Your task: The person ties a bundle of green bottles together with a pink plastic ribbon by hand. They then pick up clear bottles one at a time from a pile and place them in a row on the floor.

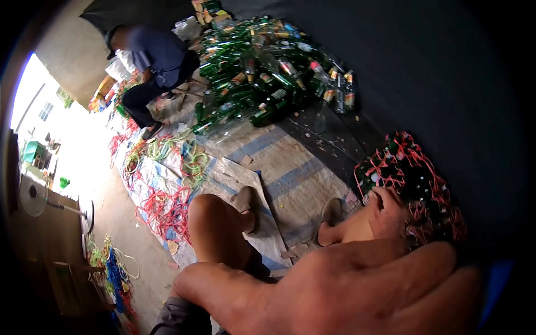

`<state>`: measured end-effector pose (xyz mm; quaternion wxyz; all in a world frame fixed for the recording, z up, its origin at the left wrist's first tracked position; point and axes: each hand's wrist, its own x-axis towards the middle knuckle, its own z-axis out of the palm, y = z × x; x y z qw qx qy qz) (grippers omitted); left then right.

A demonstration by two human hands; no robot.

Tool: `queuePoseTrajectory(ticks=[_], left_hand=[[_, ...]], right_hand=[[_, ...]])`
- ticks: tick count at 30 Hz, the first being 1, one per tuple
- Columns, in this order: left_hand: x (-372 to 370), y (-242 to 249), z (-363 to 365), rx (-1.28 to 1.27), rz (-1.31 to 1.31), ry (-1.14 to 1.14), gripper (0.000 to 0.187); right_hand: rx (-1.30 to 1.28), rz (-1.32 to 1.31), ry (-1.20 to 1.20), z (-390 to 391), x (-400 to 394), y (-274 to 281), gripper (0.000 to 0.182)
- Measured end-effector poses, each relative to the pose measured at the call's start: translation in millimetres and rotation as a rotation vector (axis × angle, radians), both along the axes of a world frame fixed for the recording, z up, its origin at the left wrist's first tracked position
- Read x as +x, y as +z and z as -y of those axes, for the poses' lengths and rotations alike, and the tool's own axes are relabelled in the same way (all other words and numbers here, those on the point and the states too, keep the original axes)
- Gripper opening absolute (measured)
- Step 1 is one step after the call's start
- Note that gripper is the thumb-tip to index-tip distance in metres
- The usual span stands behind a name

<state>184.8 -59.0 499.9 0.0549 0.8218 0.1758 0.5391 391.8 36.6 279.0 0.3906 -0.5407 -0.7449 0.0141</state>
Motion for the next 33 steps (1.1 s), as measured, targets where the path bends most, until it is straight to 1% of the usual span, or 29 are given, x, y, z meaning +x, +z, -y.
queuePoseTrajectory(ticks=[4,5,6,9,18,27,31,33], left_hand=[[13,-8,8,0.083,-0.044,-0.027,0.022],[15,-10,10,0.093,-0.052,-0.036,0.022],[16,-14,10,0.096,-0.053,-0.040,0.021],[19,-19,12,0.107,-0.056,-0.047,0.020],[14,-31,11,0.137,-0.065,-0.020,0.018],[3,-43,7,0.110,-0.036,0.034,0.016],[-15,-63,-10,-0.037,-0.007,0.120,0.015],[-27,-84,-26,-0.237,0.004,0.199,0.014]], right_hand=[[-0.091,-0.106,-0.050,4,-1,-1,0.010],[-0.104,-0.105,-0.074,47,-83,5,0.010],[-0.111,-0.104,-0.090,7,-5,7,0.010],[-0.125,-0.104,-0.114,11,-8,19,0.010],[-0.116,-0.112,-0.091,6,-5,5,0.011],[-0.086,-0.103,-0.022,2,-5,-6,0.011],[-0.071,-0.081,-0.009,2,-5,2,0.011],[-0.031,-0.087,-0.037,0,-5,-7,0.010]])
